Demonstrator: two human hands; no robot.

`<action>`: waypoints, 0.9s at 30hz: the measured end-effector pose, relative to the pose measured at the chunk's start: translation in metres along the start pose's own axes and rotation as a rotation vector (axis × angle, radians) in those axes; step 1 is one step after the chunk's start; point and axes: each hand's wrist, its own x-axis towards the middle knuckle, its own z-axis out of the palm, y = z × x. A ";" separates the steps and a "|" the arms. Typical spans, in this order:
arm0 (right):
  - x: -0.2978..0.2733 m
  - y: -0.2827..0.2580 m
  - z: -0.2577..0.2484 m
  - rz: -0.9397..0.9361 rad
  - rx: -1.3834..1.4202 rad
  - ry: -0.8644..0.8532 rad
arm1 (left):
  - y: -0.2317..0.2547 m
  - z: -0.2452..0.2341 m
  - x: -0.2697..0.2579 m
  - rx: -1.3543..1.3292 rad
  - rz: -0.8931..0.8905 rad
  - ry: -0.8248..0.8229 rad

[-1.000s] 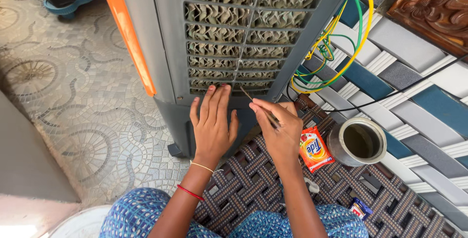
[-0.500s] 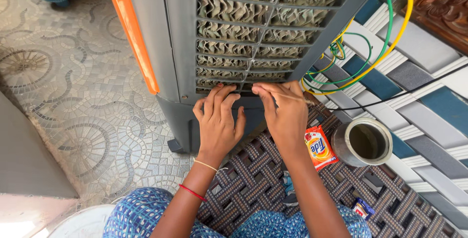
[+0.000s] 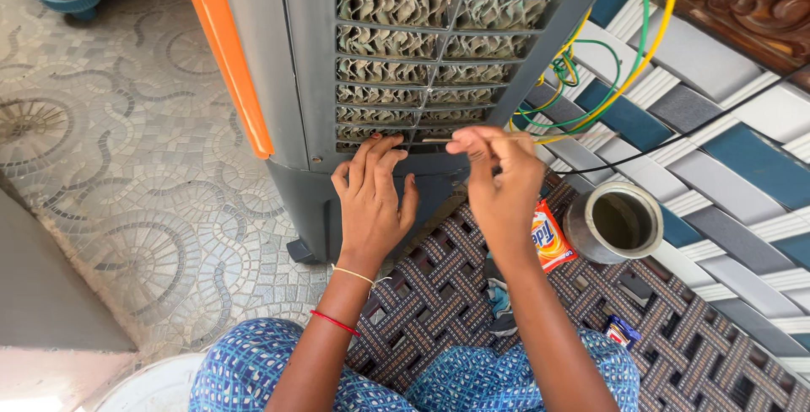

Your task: The person uses a small wooden stick to align and fix the horizontal slats on the front panel of an air cooler while sitting on the floor.

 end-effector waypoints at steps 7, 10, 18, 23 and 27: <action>-0.010 0.003 0.007 -0.182 -0.075 -0.002 | 0.000 -0.006 0.002 -0.036 0.006 -0.021; -0.004 0.004 0.008 -0.195 -0.104 -0.072 | 0.004 -0.010 0.003 -0.003 0.006 -0.062; 0.004 -0.004 0.011 -0.373 -0.312 -0.101 | 0.006 -0.009 0.004 0.000 -0.014 -0.070; 0.005 0.006 0.020 -0.356 -0.353 -0.074 | 0.006 -0.008 0.003 0.003 -0.022 -0.077; 0.002 0.029 0.030 -0.082 -0.028 -0.052 | 0.004 -0.010 0.003 0.001 -0.020 -0.085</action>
